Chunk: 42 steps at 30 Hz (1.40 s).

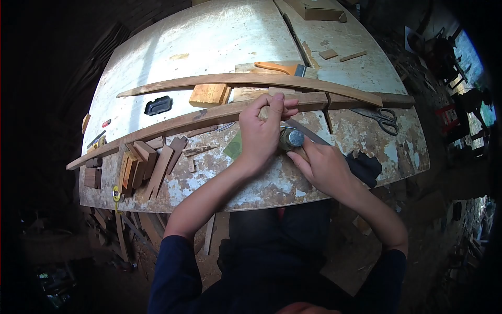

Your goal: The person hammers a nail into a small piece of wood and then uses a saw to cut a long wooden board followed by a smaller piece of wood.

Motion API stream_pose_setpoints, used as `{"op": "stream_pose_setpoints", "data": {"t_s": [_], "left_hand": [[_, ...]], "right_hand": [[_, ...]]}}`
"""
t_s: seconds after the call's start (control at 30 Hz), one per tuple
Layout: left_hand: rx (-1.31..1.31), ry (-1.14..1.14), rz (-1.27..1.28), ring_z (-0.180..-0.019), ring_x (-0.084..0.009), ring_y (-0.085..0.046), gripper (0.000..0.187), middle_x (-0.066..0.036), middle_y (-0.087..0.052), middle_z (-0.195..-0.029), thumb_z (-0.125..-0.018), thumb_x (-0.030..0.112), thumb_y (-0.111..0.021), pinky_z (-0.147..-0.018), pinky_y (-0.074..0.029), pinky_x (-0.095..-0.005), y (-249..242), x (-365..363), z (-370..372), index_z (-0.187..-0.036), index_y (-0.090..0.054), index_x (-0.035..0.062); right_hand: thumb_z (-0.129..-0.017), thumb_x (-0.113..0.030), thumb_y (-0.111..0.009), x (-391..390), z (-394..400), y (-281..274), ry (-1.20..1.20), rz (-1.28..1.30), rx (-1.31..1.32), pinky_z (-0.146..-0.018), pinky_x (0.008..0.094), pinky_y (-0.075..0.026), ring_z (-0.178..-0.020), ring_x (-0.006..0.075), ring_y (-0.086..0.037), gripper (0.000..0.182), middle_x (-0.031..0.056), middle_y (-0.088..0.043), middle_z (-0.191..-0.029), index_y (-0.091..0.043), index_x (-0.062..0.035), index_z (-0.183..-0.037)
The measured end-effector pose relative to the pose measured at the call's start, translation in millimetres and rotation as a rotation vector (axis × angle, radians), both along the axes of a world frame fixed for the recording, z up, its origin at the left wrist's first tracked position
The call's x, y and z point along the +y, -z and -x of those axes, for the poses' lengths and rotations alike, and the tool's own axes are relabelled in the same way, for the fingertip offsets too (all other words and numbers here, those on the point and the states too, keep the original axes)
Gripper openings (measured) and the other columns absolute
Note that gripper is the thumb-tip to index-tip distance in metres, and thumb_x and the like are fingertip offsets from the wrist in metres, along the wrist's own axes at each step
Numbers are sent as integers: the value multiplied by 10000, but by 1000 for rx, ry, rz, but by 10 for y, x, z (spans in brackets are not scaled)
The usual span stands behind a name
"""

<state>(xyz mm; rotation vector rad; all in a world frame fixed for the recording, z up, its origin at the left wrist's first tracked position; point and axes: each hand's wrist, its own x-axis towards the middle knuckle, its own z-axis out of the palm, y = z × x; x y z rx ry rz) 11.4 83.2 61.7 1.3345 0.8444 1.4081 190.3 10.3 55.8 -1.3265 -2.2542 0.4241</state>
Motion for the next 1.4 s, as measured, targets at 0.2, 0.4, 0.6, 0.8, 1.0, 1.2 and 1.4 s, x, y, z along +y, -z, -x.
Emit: {"op": "stream_pose_setpoints", "data": {"t_s": [0.2,0.4,0.6,0.8,1.0,1.2,1.4], "left_hand": [[-77,67,100,-891,-288,-801,430,-257,-772,-1002,-1157,363,-538,-780,-654,-361,9,143,24,-960,-614,-11],[-159,-28,184,-644,-216,-707,435,-113,-649,-749,-1160,397,-512,-621,-607,-330,167,409,290,-880,-512,64],[-208,-149,183,-532,-163,-647,481,-85,-625,-674,-1161,419,-513,-520,-520,-262,215,405,316,-847,-539,54],[-265,-198,212,-554,-151,-629,445,-65,-601,-697,-1163,408,-500,-546,-516,-262,229,295,423,-853,-511,89],[-310,-278,203,-512,-117,-593,529,-50,-590,-652,-1164,438,-493,-492,-484,-243,246,195,413,-816,-562,46],[-329,-318,228,-506,-110,-582,528,-46,-591,-652,-1159,440,-504,-490,-480,-245,247,251,371,-815,-567,44],[-317,-299,226,-500,-101,-566,515,-37,-574,-639,-1159,416,-506,-481,-476,-253,260,315,350,-799,-555,50]], "right_hand": [[-1052,-331,-666,215,-47,-109,-70,32,-73,-687,533,-594,-743,455,-733,372,225,-728,-788,-614,13,-1182],[-1058,-315,-650,324,105,-126,-55,44,-102,-701,559,-590,-762,475,-730,360,252,-719,-778,-608,15,-1193],[-1060,-299,-646,316,168,-187,-52,88,-104,-709,565,-590,-775,486,-726,365,270,-716,-790,-598,30,-1209],[-1062,-278,-645,291,245,-237,-11,175,-27,-714,585,-572,-802,510,-718,380,298,-714,-814,-600,56,-1237],[-1067,-269,-635,175,347,-216,63,220,6,-742,582,-562,-831,533,-708,384,324,-700,-819,-608,66,-1254],[-1081,-252,-615,110,482,-196,133,212,149,-743,591,-534,-857,557,-688,350,335,-696,-848,-624,50,-1258],[-1086,-251,-602,31,582,-208,198,220,186,-762,592,-530,-892,560,-683,338,342,-694,-867,-636,46,-1243]]}}
